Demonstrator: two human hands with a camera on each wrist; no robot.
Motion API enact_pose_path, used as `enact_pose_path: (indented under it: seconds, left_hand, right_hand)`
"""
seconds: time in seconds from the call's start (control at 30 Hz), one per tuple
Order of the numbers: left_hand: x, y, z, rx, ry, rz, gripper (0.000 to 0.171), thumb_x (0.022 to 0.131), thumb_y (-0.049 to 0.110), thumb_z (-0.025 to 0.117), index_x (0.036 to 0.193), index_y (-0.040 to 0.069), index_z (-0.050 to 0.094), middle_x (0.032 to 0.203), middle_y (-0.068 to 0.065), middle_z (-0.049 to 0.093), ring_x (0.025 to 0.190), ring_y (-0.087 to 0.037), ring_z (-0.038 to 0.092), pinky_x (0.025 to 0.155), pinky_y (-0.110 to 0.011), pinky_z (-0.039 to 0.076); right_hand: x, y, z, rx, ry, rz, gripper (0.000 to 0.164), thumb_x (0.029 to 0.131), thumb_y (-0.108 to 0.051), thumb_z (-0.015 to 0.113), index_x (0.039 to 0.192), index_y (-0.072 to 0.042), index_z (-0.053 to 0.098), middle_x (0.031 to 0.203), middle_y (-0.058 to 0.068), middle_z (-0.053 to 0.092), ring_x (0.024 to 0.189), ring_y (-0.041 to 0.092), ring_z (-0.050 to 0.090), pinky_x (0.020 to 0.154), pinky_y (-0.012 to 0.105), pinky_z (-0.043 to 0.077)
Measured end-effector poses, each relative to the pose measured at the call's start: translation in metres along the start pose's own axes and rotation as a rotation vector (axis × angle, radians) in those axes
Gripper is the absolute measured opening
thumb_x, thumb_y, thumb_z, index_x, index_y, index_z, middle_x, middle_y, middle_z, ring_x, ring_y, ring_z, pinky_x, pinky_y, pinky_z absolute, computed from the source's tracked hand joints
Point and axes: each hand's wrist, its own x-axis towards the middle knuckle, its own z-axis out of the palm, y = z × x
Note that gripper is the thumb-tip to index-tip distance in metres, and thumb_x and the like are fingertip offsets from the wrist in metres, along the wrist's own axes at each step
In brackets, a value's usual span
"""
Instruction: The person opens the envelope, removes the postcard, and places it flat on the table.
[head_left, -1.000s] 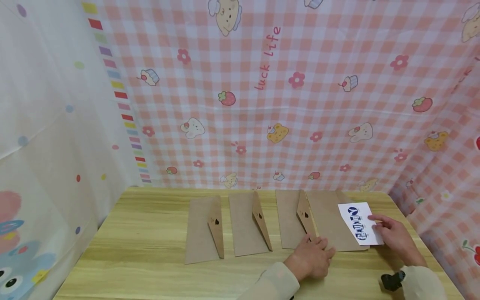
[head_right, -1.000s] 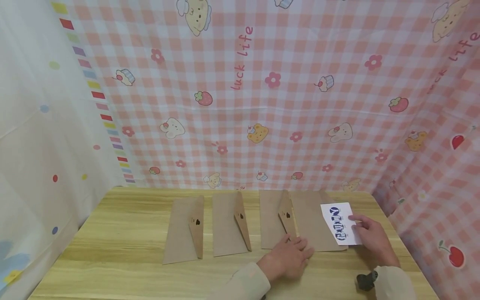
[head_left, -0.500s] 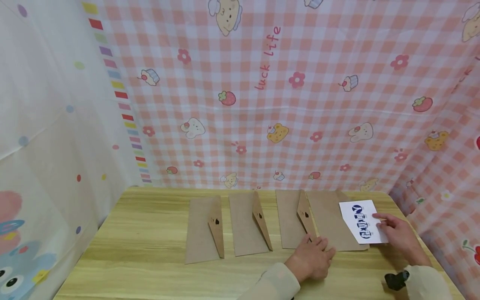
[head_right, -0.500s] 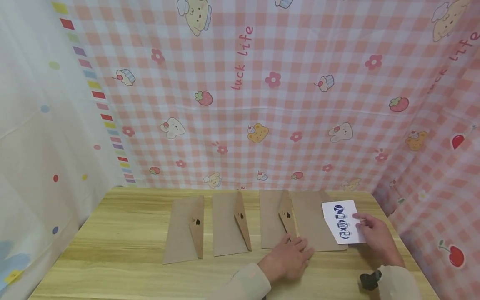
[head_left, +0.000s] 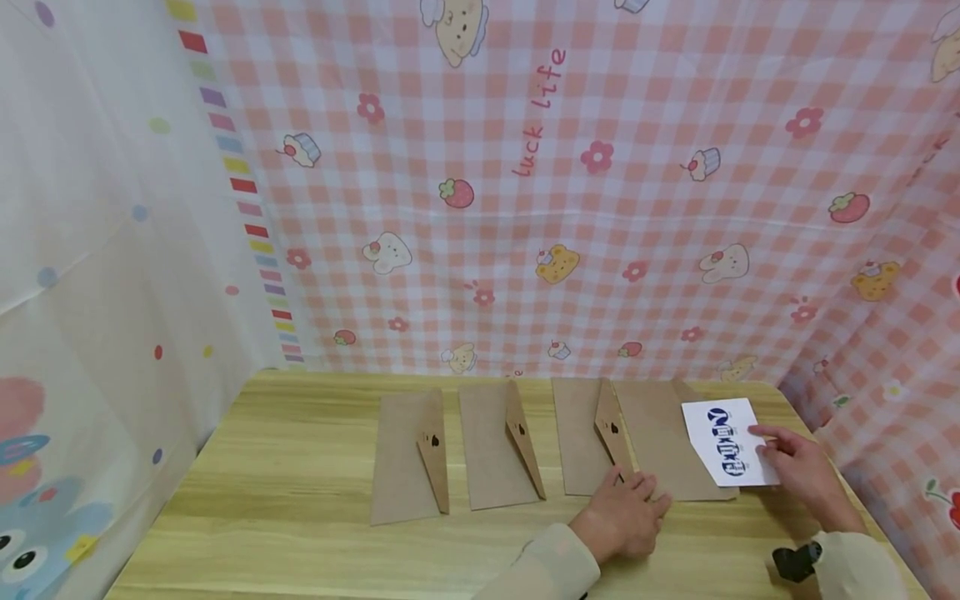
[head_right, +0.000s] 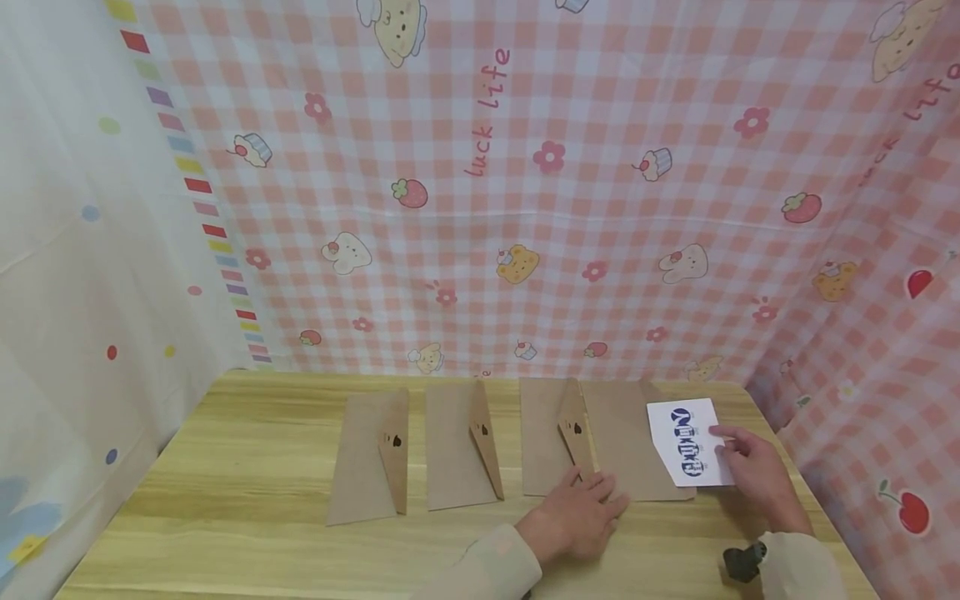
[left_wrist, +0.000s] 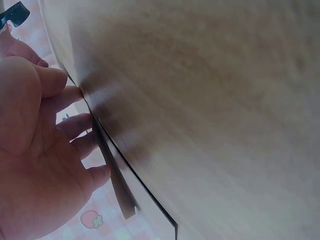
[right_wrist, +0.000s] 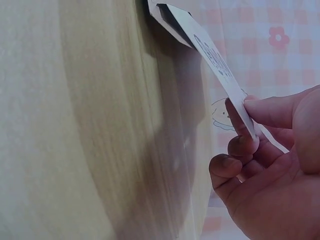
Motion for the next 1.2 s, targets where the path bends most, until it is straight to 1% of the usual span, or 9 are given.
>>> enact_pose_path:
  seconds: [0.13, 0.33, 0.57, 0.73, 0.97, 1.07, 1.2]
  left_hand:
    - [0.0, 0.0, 0.001, 0.001, 0.007, 0.004, 0.046, 0.106, 0.048, 0.028, 0.152, 0.05, 0.025, 0.158, 0.024, 0.023, 0.146, 0.004, 0.017, 0.12, -0.031, 0.018]
    - [0.002, -0.001, 0.003, 0.012, -0.002, 0.012, 0.047, 0.106, 0.048, 0.027, 0.153, 0.049, 0.023, 0.159, 0.024, 0.02, 0.147, 0.003, 0.015, 0.12, -0.031, 0.017]
    - [0.001, -0.001, 0.002, 0.024, -0.019, 0.019, 0.048, 0.106, 0.048, 0.026, 0.153, 0.05, 0.019, 0.161, 0.024, 0.016, 0.147, 0.004, 0.013, 0.121, -0.031, 0.017]
    - [0.001, -0.001, 0.002, 0.003, -0.007, 0.008, 0.047, 0.106, 0.047, 0.026, 0.153, 0.051, 0.02, 0.16, 0.025, 0.018, 0.147, 0.004, 0.015, 0.121, -0.03, 0.016]
    - [0.001, -0.002, 0.003, -0.022, 0.003, 0.006, 0.047, 0.106, 0.046, 0.027, 0.152, 0.051, 0.022, 0.16, 0.025, 0.02, 0.146, 0.005, 0.016, 0.12, -0.03, 0.017]
    - [0.002, -0.003, 0.004, -0.026, 0.004, 0.011, 0.047, 0.106, 0.045, 0.027, 0.153, 0.051, 0.021, 0.16, 0.025, 0.019, 0.147, 0.005, 0.016, 0.121, -0.03, 0.016]
    - [0.002, -0.003, 0.004, -0.027, -0.003, 0.016, 0.047, 0.106, 0.045, 0.027, 0.153, 0.051, 0.02, 0.16, 0.024, 0.018, 0.147, 0.005, 0.014, 0.121, -0.03, 0.016]
  right_hand:
    - [0.0, -0.001, 0.0, 0.001, 0.004, 0.004, 0.04, 0.101, -0.011, 0.046, 0.137, 0.008, 0.051, 0.106, 0.02, 0.056, 0.081, 0.013, 0.05, 0.058, 0.025, 0.043]
    - [0.0, 0.001, 0.0, -0.009, 0.015, -0.004, 0.039, 0.1, -0.009, 0.048, 0.136, 0.007, 0.051, 0.103, 0.02, 0.059, 0.079, 0.013, 0.051, 0.059, 0.023, 0.041]
    - [0.0, 0.003, 0.0, -0.014, 0.061, -0.024, 0.037, 0.099, -0.007, 0.051, 0.133, 0.007, 0.054, 0.098, 0.017, 0.063, 0.076, 0.009, 0.05, 0.059, 0.021, 0.041]
    - [-0.001, 0.003, 0.0, 0.008, 0.077, -0.042, 0.036, 0.099, -0.006, 0.052, 0.132, 0.009, 0.054, 0.097, 0.016, 0.063, 0.072, 0.004, 0.05, 0.057, 0.023, 0.041]
    - [-0.002, 0.0, -0.007, -0.026, 0.088, -0.02, 0.037, 0.099, -0.009, 0.05, 0.132, 0.008, 0.054, 0.1, 0.02, 0.064, 0.073, 0.007, 0.049, 0.057, 0.024, 0.038]
    - [-0.004, 0.0, -0.009, -0.008, 0.097, -0.016, 0.037, 0.099, -0.009, 0.049, 0.132, 0.008, 0.053, 0.095, 0.017, 0.064, 0.069, 0.007, 0.049, 0.055, 0.026, 0.038]
    - [-0.005, -0.001, -0.012, 0.018, 0.111, 0.002, 0.037, 0.099, -0.008, 0.05, 0.132, 0.008, 0.052, 0.089, 0.007, 0.061, 0.064, 0.008, 0.048, 0.053, 0.027, 0.04]
